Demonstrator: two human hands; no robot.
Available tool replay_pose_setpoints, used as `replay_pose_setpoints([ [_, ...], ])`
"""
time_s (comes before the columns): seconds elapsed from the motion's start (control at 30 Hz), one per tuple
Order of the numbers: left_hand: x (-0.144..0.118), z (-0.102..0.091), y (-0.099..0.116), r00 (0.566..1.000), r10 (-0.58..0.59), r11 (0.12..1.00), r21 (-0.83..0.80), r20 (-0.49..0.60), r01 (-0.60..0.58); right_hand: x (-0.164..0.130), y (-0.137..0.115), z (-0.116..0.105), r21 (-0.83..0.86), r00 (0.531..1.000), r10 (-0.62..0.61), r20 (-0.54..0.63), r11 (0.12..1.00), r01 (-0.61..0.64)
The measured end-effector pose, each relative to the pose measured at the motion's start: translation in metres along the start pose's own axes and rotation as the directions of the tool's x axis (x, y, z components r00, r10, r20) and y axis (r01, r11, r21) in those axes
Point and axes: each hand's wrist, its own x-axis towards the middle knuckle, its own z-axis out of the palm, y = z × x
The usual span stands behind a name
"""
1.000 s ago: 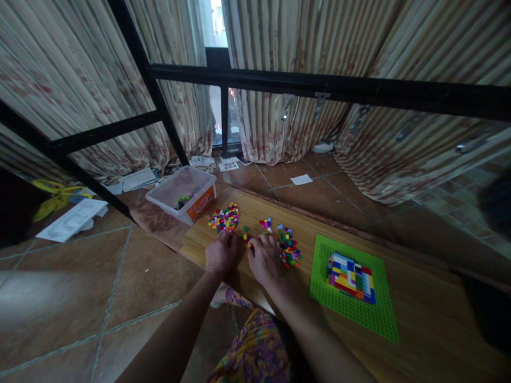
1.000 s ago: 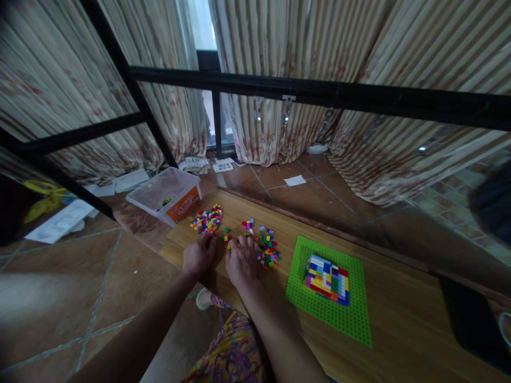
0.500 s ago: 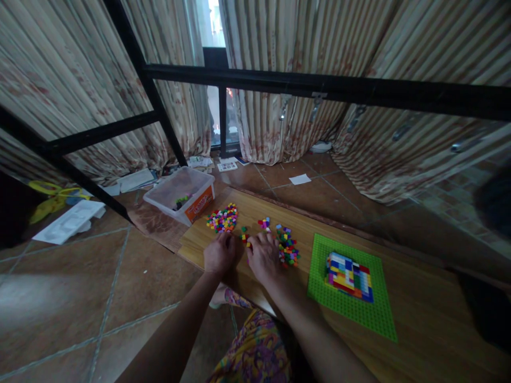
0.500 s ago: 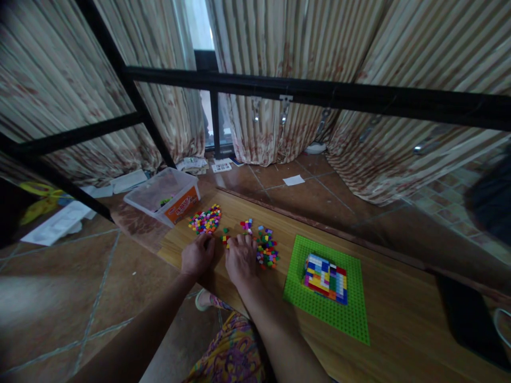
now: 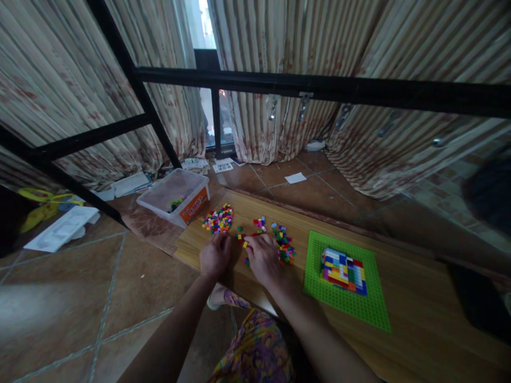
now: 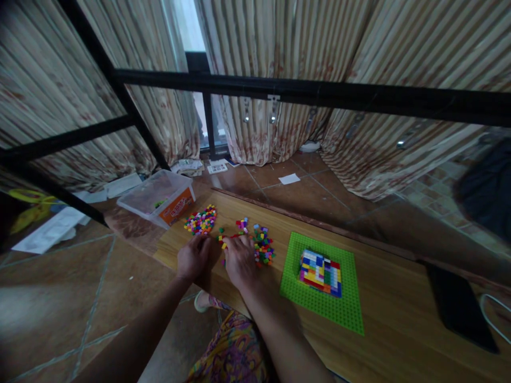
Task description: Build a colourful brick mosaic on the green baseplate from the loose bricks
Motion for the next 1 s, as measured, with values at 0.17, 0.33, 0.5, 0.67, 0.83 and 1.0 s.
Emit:
replay_pose_setpoints([
  [0.17,-0.029,-0.012,0.015,0.983,0.077,0.909,-0.417,0.167,-0.001,-0.017,-0.015,-0.024,0.117,0.997,-0.012,-0.081,0.993,0.021],
  [0.33,-0.052,-0.019,0.037,0.918,0.1,0.796,-0.585,0.384,0.158,-0.04,-0.025,-0.038,0.163,0.997,-0.004,-0.075,0.986,0.016],
  [0.5,-0.061,-0.02,0.055,0.872,0.097,0.761,-0.6,0.48,0.246,-0.057,-0.024,-0.044,0.16,0.999,0.015,-0.037,0.987,-0.009],
  [0.67,-0.07,-0.009,0.056,0.802,0.038,0.692,-0.595,0.596,0.409,-0.071,-0.019,-0.057,0.258,0.998,0.062,-0.016,0.964,-0.056],
  [0.83,-0.08,0.003,0.07,0.702,0.019,0.576,-0.582,0.712,0.574,-0.085,-0.01,-0.075,0.379,0.985,0.161,-0.066,0.917,-0.124],
  [1.0,-0.088,0.009,0.093,0.66,0.035,0.514,-0.58,0.751,0.632,-0.098,0.002,-0.087,0.42,0.969,0.222,-0.107,0.894,-0.158],
])
